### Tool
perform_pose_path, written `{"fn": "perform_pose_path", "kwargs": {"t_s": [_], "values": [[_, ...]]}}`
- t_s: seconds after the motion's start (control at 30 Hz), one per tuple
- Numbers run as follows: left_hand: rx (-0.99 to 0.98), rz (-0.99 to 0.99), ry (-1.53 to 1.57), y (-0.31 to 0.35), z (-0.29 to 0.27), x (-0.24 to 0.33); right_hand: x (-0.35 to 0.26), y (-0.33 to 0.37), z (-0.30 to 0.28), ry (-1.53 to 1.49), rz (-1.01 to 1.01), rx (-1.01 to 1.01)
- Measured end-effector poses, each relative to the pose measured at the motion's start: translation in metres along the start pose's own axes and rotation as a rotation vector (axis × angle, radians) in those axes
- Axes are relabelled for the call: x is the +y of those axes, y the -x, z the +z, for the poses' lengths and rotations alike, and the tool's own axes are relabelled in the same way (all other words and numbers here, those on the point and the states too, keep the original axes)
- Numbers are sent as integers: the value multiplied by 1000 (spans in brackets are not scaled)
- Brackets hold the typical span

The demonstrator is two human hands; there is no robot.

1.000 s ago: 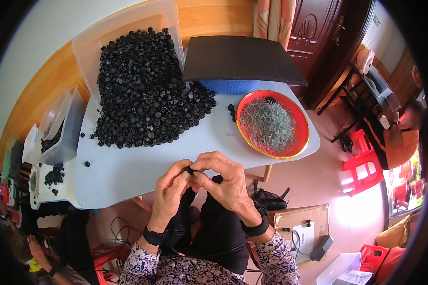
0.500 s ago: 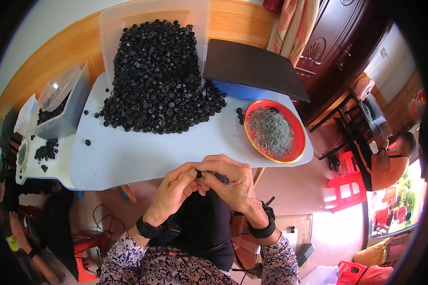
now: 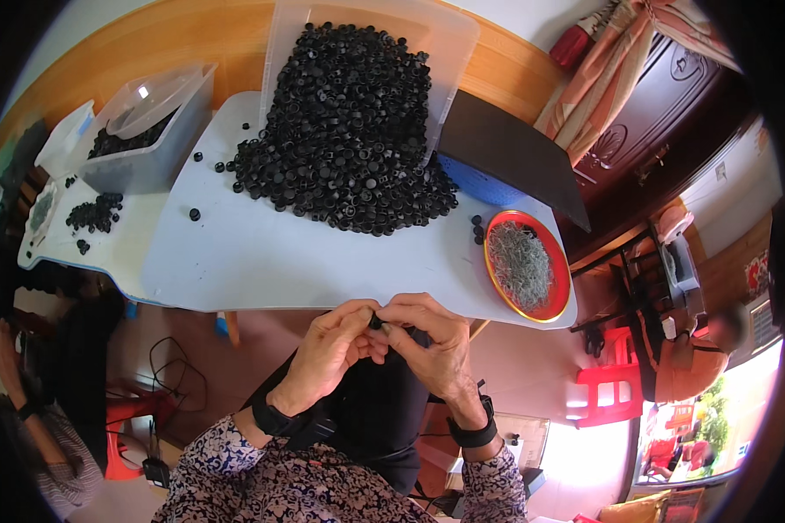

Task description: Manually assembling small black plastic components by hand at a workbench.

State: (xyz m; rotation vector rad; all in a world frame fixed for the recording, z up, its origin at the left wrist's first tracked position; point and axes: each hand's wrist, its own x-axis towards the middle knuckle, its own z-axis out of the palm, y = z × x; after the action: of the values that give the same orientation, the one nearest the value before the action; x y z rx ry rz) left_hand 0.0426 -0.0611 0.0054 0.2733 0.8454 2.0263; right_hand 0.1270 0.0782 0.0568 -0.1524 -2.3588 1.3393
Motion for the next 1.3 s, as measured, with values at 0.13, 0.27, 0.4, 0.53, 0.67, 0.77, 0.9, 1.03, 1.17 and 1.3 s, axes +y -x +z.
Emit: {"fn": "perform_pose_path", "kwargs": {"t_s": [0.13, 0.27, 0.4, 0.53, 0.67, 0.77, 0.9, 1.03, 1.17, 1.3], "values": [[-12, 46, -1, 3, -5, 2, -5, -1, 9, -13, 35, 4], [-44, 29, 7, 5, -8, 4, -6, -1, 10, 8, 29, -1], [-78, 52, -41, 12, 3, 15, -7, -3, 8, -5, 30, 30], [-94, 155, -220, 16, 4, 17, -19, -9, 7, -2, 19, -5], [-77, 321, -389, 21, 8, 24, -33, -17, 5, 14, -70, -39], [-44, 429, -504, 24, 15, 35, -43, -29, 1, 26, -175, -75], [30, 496, -566, 27, 23, 50, -61, -46, -5, 1, -254, -119], [49, 540, -659, 27, 26, 65, -74, -62, -4, -8, -354, -190], [35, 629, -628, 28, 22, 74, -87, -73, 3, -65, -333, -254], [31, 643, -594, 29, 17, 76, -94, -79, 5, -31, -392, -291]]}}
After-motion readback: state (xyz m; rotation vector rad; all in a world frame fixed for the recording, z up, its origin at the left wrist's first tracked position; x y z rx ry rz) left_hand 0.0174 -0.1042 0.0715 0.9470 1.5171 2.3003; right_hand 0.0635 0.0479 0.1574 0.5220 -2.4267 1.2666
